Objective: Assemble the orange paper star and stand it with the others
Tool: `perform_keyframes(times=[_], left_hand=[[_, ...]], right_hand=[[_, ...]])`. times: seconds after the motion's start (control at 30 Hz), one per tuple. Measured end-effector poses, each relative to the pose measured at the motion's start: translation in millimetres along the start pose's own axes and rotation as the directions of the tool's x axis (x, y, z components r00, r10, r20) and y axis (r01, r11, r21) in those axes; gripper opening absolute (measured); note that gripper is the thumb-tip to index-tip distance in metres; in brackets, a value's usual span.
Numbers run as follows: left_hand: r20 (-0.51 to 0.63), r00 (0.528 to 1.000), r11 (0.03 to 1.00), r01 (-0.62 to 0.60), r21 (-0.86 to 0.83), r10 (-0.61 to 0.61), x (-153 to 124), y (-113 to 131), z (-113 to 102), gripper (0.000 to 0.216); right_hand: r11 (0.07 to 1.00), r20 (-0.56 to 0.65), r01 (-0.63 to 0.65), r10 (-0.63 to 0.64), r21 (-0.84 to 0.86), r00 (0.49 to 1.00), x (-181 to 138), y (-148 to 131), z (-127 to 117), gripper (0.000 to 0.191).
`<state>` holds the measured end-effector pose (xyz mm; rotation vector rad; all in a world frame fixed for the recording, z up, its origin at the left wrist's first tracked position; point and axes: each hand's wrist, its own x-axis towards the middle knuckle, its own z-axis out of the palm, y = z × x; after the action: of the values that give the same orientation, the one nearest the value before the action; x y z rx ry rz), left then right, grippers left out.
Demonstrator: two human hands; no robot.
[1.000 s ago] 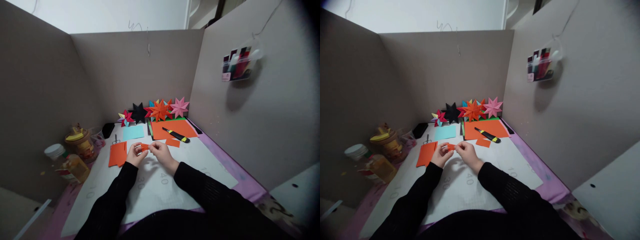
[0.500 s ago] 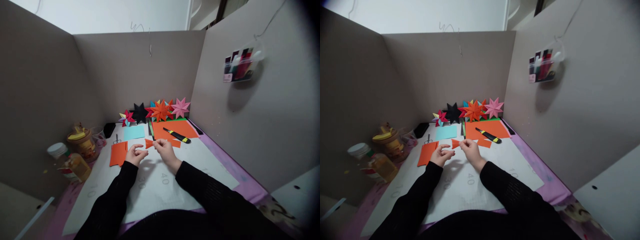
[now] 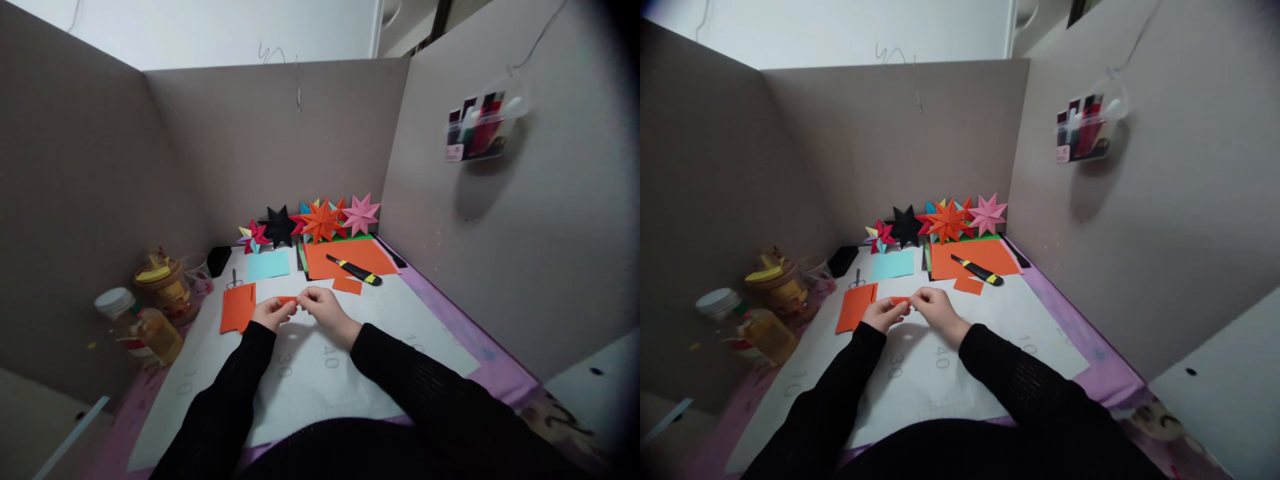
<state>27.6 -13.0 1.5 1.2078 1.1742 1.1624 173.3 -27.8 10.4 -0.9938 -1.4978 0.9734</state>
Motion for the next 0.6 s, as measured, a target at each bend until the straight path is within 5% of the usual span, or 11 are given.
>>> perform_keyframes(times=[0.3, 0.6], left_hand=[[-0.118, 0.993, 1.000, -0.017, 0.008, 0.018, 0.4, 8.2, -6.1, 0.028], [-0.010, 0.972, 0.965, -0.232, 0.121, 0.235, 1.9, 0.7, -1.7, 0.025]], right_hand=[[0.999, -0.158, 0.034, -0.035, -0.014, 0.987, 10.2, -1.5, -16.7, 0.022], [0.979, 0.033, 0.090, -0.086, -0.180, 0.996, 3.1, 1.2, -4.8, 0.020]])
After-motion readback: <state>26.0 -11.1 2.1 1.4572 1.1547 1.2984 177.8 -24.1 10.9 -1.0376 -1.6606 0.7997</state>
